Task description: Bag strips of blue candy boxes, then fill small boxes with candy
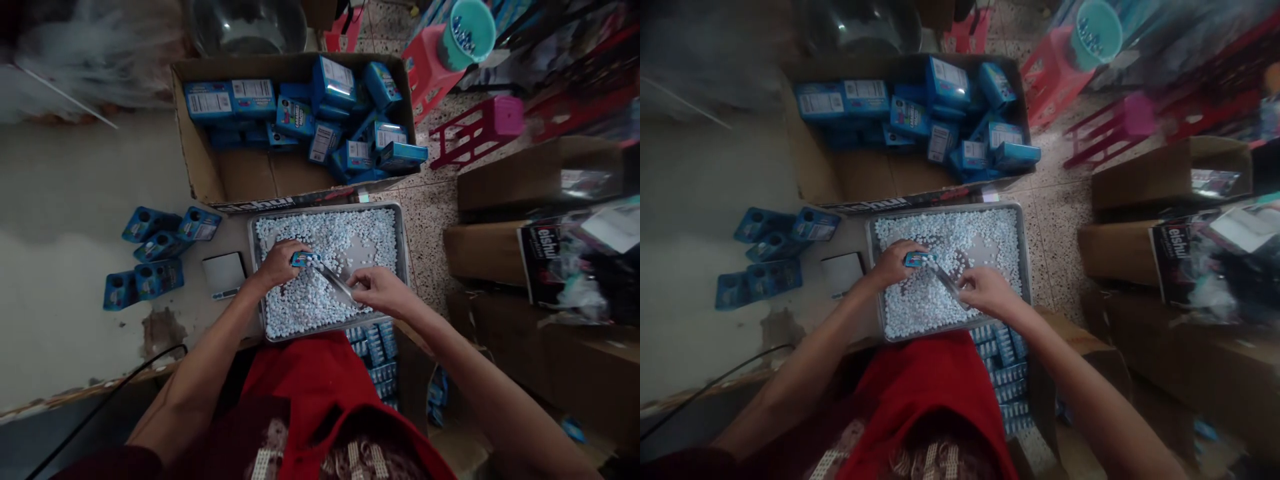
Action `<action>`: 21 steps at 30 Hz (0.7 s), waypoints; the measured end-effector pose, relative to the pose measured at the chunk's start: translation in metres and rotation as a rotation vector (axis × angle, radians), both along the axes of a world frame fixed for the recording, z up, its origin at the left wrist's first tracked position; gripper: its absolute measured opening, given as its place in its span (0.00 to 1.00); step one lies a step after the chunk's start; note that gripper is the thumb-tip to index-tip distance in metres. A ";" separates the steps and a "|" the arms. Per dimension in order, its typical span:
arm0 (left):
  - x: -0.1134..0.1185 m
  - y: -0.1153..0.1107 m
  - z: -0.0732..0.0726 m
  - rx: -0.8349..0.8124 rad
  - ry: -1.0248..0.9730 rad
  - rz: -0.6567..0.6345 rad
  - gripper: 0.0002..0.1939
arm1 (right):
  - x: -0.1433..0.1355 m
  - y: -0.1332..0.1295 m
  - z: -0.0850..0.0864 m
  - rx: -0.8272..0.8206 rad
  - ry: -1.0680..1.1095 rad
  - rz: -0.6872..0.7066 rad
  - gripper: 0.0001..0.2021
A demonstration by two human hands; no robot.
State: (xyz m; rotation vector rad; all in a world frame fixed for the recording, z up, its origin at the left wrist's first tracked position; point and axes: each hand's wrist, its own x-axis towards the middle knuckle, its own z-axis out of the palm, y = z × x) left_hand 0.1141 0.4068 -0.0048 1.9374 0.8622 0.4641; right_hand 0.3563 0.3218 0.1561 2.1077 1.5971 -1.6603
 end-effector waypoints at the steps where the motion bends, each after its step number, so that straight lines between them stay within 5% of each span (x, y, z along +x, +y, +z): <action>1: -0.001 0.000 0.000 -0.002 0.010 0.005 0.23 | -0.001 0.002 0.003 -0.003 0.006 0.014 0.09; 7: -0.007 -0.004 -0.002 0.014 0.049 0.161 0.22 | 0.021 -0.020 0.000 0.040 0.100 0.000 0.11; 13: -0.006 -0.027 -0.007 -0.174 -0.120 0.405 0.20 | 0.058 -0.090 -0.059 0.031 -0.005 -0.308 0.15; 17: -0.003 -0.041 -0.009 -0.290 -0.159 0.416 0.20 | 0.055 -0.106 -0.080 0.055 -0.108 -0.210 0.15; 21: -0.009 -0.047 -0.002 -0.402 -0.227 0.584 0.20 | 0.055 -0.097 -0.091 0.053 -0.173 -0.159 0.16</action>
